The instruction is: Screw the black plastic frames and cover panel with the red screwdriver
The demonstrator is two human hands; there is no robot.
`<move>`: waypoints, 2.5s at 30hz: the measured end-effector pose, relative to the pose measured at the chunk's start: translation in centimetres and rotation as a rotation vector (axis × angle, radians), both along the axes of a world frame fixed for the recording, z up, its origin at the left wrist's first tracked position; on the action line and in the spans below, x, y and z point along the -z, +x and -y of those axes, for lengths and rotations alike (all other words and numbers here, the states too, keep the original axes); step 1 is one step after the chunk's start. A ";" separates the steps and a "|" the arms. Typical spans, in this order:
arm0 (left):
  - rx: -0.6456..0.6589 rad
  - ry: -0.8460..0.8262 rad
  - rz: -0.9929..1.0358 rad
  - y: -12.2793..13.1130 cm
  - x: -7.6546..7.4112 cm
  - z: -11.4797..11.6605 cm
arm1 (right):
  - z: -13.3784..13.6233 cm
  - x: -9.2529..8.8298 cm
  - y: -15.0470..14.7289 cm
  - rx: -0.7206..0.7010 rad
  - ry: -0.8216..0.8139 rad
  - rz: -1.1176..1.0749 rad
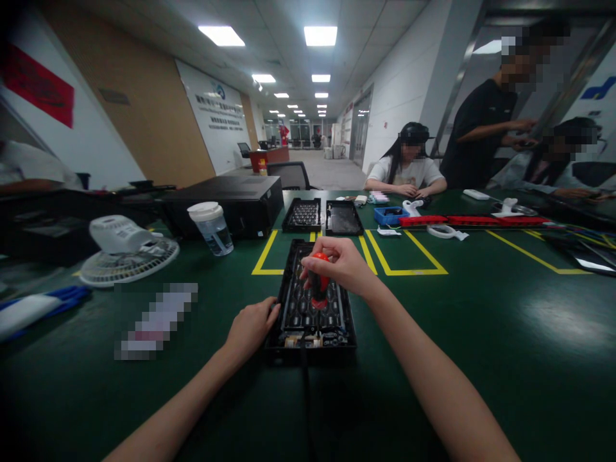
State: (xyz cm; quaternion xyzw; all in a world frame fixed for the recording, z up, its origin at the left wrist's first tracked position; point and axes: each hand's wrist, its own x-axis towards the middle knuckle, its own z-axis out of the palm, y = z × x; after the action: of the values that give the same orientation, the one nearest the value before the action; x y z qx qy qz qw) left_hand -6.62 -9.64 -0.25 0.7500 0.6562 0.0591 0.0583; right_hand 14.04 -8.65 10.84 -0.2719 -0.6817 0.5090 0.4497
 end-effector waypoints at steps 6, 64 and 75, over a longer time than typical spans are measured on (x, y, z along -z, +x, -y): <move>-0.006 0.009 -0.009 0.0 0.2 -0.1 | -0.1 0.1 0.0 0.040 0.005 0.010; -0.020 -0.023 -0.024 0.2 -0.2 -0.1 | 1.7 0.7 -2.7 0.833 0.553 0.427; -0.013 -0.023 -0.024 0.1 -0.2 0.0 | 1.9 0.9 -3.0 0.912 0.574 0.402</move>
State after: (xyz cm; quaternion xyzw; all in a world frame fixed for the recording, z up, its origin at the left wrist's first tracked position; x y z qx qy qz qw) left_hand -6.53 -9.60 -0.09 0.7456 0.6624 0.0431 0.0586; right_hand 11.02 -10.50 9.90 -0.4971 -0.6783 -0.0036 0.5411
